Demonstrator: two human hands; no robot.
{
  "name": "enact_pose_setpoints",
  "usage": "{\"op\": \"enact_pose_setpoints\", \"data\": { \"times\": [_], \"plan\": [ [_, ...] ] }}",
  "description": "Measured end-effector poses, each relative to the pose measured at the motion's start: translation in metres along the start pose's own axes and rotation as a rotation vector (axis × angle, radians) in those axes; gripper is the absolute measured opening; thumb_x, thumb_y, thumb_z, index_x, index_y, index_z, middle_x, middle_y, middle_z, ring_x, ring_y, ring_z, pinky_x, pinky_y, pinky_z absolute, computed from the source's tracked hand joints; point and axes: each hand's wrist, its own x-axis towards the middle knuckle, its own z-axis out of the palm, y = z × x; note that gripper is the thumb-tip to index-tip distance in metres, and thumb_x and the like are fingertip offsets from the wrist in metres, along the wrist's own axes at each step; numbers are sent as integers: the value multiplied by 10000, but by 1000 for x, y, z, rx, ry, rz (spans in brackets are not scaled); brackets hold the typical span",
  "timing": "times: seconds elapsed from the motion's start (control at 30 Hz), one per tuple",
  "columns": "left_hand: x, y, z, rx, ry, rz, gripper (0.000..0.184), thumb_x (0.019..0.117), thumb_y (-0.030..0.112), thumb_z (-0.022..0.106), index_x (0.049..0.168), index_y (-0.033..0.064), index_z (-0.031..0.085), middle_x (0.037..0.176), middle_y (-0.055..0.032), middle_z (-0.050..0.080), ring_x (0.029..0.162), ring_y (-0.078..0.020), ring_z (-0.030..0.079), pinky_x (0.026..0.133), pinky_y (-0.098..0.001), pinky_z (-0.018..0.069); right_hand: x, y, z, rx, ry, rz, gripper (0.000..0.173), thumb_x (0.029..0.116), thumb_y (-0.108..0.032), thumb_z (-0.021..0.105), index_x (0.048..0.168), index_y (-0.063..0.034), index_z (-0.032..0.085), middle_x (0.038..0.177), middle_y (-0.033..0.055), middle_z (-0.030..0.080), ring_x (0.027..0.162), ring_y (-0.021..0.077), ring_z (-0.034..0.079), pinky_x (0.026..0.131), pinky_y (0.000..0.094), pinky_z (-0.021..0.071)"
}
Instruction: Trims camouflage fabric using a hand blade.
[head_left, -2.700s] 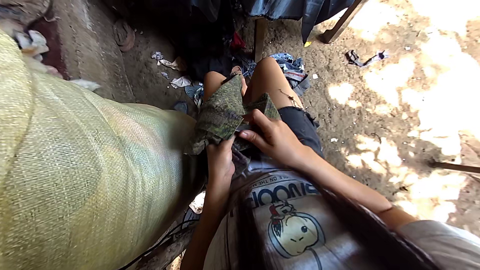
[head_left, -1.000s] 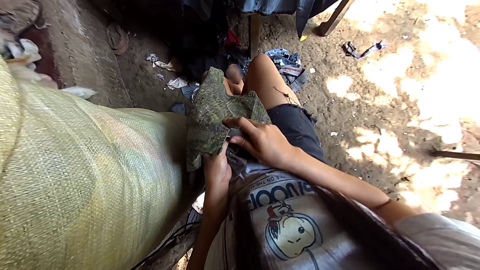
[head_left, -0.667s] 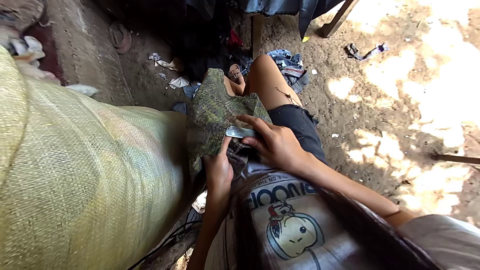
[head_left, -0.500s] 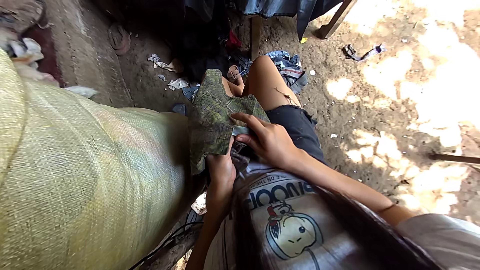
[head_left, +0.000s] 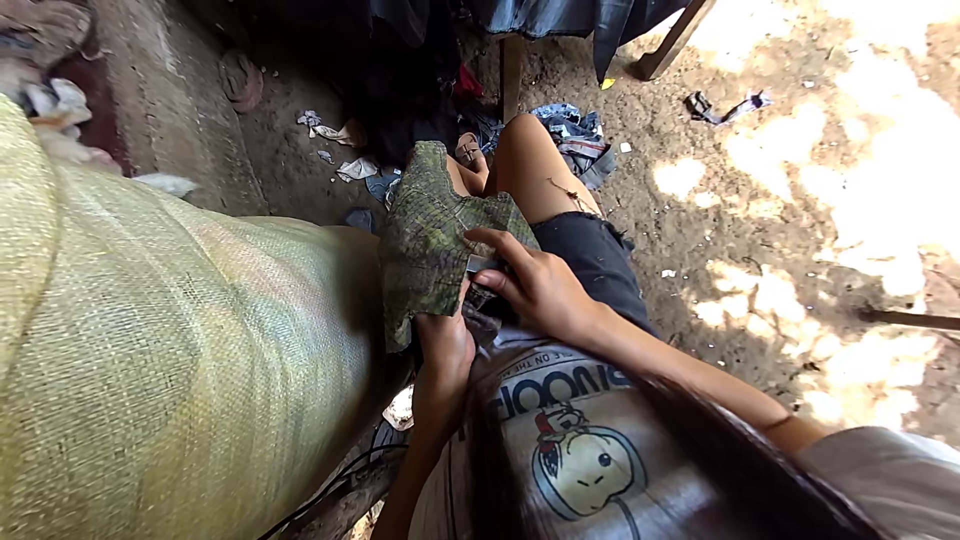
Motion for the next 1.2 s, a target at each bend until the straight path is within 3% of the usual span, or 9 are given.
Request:
{"op": "enact_pose_setpoints", "data": {
  "times": [0.13,0.2,0.3,0.4,0.5,0.7,0.8,0.93,1.2],
  "plan": [
    [0,0,-3,-6,-18,2,262,908,-99,613,1132,37,610,988,8,709,963,-65,689,891,-262,580,-5,5,-2,35,-15,-17,455,1040,-366,522,1383,-75,589,802,72,651,571,212,594,474,401,479],
    [1,-2,-5,-1,-28,-18,249,920,-97,582,1131,32,610,985,-4,707,956,-74,688,890,-268,579,-1,7,-3,168,-56,-25,391,1049,-309,525,1363,-97,618,936,80,705,705,201,666,576,412,544],
    [6,-3,-8,23,-42,-76,233,941,-78,563,1153,9,606,1003,-32,695,969,-89,679,901,-276,573,6,9,-10,548,-189,78,288,1071,-217,496,1280,-90,648,1058,-2,703,815,24,627,720,229,535],
    [11,-1,-12,151,-80,-118,231,971,-31,587,1200,-3,571,1050,-60,653,978,-98,650,878,-267,553,8,10,-12,848,-239,250,218,1070,-198,464,1139,-109,650,733,-73,545,581,-24,462,538,147,395],
    [14,-2,-12,194,-136,-120,261,970,-12,609,1228,23,587,1067,-38,661,993,-79,647,886,-265,551,8,11,-13,931,-273,312,204,1075,-218,441,1092,-153,633,617,-90,447,512,-18,409,485,145,345],
    [17,16,-10,333,-182,-105,268,907,-52,682,1166,11,654,1037,-36,690,971,-73,653,863,-258,548,8,12,-10,682,-180,156,190,1069,-186,478,1099,-84,635,714,-52,527,583,-2,471,544,167,408],
    [16,8,-10,189,-110,-127,258,919,-92,613,1135,48,631,971,1,706,926,-53,682,848,-246,579,6,11,-8,326,-125,17,288,1051,-283,542,1222,-72,636,799,19,650,670,104,616,602,315,528],
    [12,14,-6,90,-83,-151,230,932,-67,619,1118,67,636,966,10,713,926,-62,688,849,-262,585,1,12,-5,80,-90,-72,442,1043,-361,528,1385,-91,602,861,82,679,629,221,639,512,417,516],
    [7,15,-6,62,-93,-182,184,951,-48,602,1082,73,650,932,8,723,895,-67,700,833,-258,591,-3,10,-4,3,-48,-79,443,1048,-363,508,1383,-94,618,893,98,682,617,231,639,492,408,505]
  ]
}}
